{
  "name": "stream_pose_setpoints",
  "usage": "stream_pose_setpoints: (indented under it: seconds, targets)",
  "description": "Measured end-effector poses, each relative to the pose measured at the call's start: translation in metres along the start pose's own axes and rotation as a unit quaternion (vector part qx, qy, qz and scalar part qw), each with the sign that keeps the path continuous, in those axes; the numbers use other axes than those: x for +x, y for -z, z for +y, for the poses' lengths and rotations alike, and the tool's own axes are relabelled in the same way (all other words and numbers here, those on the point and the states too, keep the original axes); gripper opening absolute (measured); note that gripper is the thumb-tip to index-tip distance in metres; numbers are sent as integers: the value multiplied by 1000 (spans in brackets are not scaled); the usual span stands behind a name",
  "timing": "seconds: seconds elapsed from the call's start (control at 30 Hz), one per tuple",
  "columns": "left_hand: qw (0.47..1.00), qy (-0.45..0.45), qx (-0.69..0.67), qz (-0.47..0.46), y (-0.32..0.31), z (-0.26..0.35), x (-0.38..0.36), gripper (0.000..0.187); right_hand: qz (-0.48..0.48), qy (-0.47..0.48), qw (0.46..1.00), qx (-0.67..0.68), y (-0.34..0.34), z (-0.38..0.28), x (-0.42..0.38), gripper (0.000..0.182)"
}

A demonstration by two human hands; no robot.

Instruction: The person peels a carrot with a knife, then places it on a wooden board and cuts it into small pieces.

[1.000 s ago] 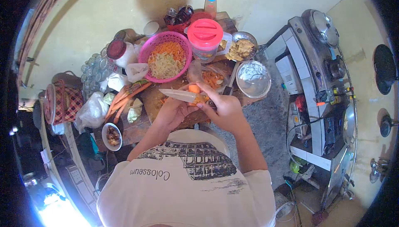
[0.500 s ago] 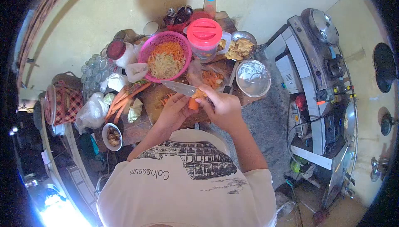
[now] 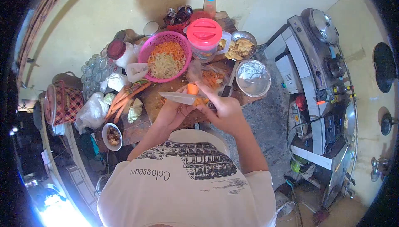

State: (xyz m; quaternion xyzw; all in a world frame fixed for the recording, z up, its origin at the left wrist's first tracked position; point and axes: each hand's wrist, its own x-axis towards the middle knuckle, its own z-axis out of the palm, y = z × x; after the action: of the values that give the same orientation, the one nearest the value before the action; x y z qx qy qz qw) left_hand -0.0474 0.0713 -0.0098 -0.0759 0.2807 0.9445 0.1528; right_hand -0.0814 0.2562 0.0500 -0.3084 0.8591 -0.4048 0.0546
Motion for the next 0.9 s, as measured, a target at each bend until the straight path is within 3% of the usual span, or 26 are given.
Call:
stream_pose_setpoints:
  seconds: [0.13,0.27,0.43,0.53,0.63,0.73,0.8,0.87,0.9]
  targets:
    - [1000,0,-3,-9,-3,-1,-4,42,-13,-6,999,-43,-1,-1,-3,61]
    - [998,-2,16,-56,-6,2,-3,42,21,15,998,-64,-2,-4,-3,52]
    - [999,20,23,-15,-1,-7,-9,42,66,46,995,-57,-5,3,-2,42]
    - [999,44,11,-11,0,-7,-7,41,58,-41,997,-34,-8,4,-1,38]
    - [999,34,2,3,-6,-3,-6,41,172,-49,982,56,-19,18,6,39]
    - [1000,7,-11,18,-6,-4,-3,41,84,-45,992,81,-4,13,3,45]
    - [1000,3,-20,20,-5,-6,1,41,62,32,996,58,-6,14,2,54]
    - [999,11,-29,18,-4,-6,4,41,-5,2,999,39,-1,3,-2,58]
    - [1000,9,-20,16,-4,-6,4,41,11,16,999,34,-2,0,-1,63]
